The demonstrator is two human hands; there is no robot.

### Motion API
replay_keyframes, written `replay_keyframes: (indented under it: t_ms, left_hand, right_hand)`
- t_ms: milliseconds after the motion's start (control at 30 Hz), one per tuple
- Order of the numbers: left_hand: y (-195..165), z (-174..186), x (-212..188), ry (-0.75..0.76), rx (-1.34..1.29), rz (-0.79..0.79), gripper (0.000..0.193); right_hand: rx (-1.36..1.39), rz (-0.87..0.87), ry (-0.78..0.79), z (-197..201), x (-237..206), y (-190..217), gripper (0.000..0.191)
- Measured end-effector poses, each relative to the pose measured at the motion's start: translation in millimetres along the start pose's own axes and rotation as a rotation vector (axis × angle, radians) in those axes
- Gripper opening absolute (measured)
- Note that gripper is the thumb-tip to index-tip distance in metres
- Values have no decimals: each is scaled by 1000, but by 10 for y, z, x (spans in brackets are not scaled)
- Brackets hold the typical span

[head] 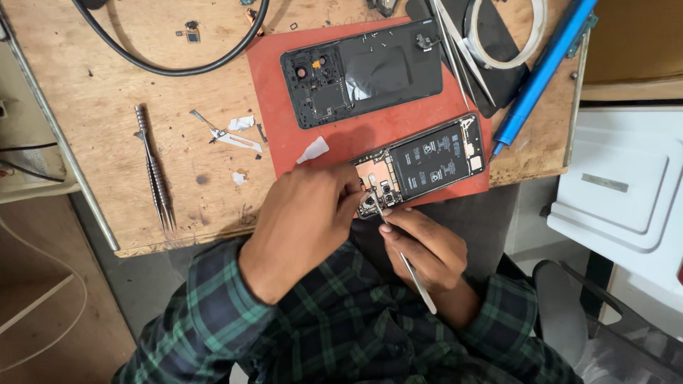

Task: The person uses tweezers to place and adjust small components on a disassembled smartphone motherboard. The person handles a small white adhesive piece and positions it near the camera module area of the phone.

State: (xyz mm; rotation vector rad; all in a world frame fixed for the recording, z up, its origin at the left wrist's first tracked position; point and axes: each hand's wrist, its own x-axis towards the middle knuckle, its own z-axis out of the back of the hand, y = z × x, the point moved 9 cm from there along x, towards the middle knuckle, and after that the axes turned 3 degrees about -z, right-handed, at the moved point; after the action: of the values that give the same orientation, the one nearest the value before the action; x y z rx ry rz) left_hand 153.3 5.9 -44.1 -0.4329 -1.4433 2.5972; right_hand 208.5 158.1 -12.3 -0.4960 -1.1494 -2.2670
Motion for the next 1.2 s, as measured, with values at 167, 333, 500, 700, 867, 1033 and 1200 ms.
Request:
replay_keyframes:
  t_ms: [167, 333, 500, 700, 867, 1033, 1200]
  left_hand:
    - [-102, 45, -211, -68, 129, -101, 26]
    - [-159, 65, -317, -164, 264, -162, 75]
    - [-119, 38, -308, -193, 238, -163, 83]
    - [-118, 28, -296, -217, 215, -169, 80]
    - [-109, 24, -313, -233, 186, -175, 78]
    - [-107, 21, -325, -259, 145, -179, 72]
    - [-102, 6, -316, -275, 141, -180, 68]
  right_hand:
    - [20, -39, 61, -10, 0, -41, 14]
    - [35, -61, 35, -37, 0, -72, 14]
    - [63, -66, 36, -56, -1, -88, 15]
    - [55, -101, 85, -57, -6, -102, 16]
    - [52, -133, 112, -59, -31, -113, 17]
    - [128, -273, 109, -48, -113, -222, 18]
    - [177, -386, 126, -49, -150, -332, 19]
